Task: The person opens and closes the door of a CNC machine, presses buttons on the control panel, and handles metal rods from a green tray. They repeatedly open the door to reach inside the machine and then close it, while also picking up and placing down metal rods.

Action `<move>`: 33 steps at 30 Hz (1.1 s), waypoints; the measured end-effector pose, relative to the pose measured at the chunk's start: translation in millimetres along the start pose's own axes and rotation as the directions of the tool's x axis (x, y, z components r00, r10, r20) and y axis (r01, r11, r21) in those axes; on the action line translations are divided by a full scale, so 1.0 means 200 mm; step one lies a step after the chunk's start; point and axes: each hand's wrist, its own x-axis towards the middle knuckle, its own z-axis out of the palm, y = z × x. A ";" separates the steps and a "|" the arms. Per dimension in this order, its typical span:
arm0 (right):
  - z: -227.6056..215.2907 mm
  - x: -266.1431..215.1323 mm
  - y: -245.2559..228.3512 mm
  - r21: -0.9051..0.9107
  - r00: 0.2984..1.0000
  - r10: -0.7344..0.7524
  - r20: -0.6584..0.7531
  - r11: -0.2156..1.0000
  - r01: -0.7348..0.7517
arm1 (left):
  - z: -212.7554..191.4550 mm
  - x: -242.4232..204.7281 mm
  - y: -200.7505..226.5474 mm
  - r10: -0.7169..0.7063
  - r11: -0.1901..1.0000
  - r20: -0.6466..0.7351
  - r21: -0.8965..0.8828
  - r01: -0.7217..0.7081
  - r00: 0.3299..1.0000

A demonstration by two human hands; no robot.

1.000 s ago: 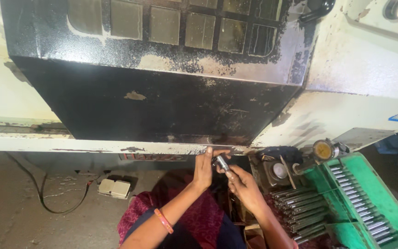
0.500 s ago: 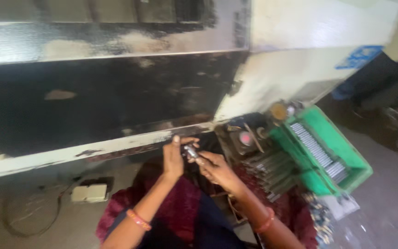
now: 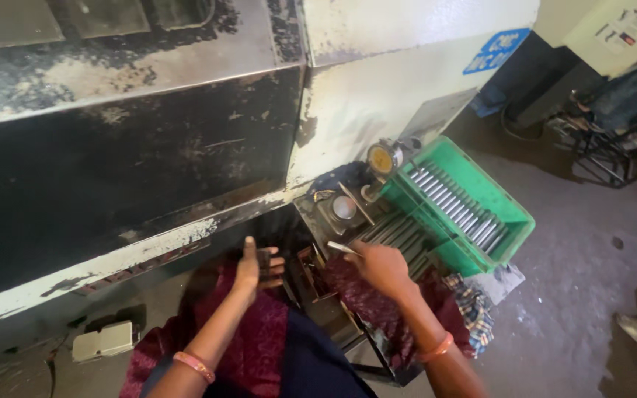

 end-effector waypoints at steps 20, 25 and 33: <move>-0.51 -0.42 0.95 0.251 0.599 0.510 -0.618 0.850 -0.464 | 0.75 0.12 -0.71 -0.255 0.963 0.527 0.212 0.166 0.811; -0.71 -0.22 1.27 0.015 0.494 0.390 -0.777 0.797 -0.604 | 0.76 0.05 -0.64 -0.225 0.925 0.482 0.377 0.032 0.847; -0.70 0.04 1.50 0.110 0.481 0.774 -0.412 0.566 -0.817 | 0.39 -0.13 -0.21 -0.107 0.899 0.489 0.419 -0.125 0.866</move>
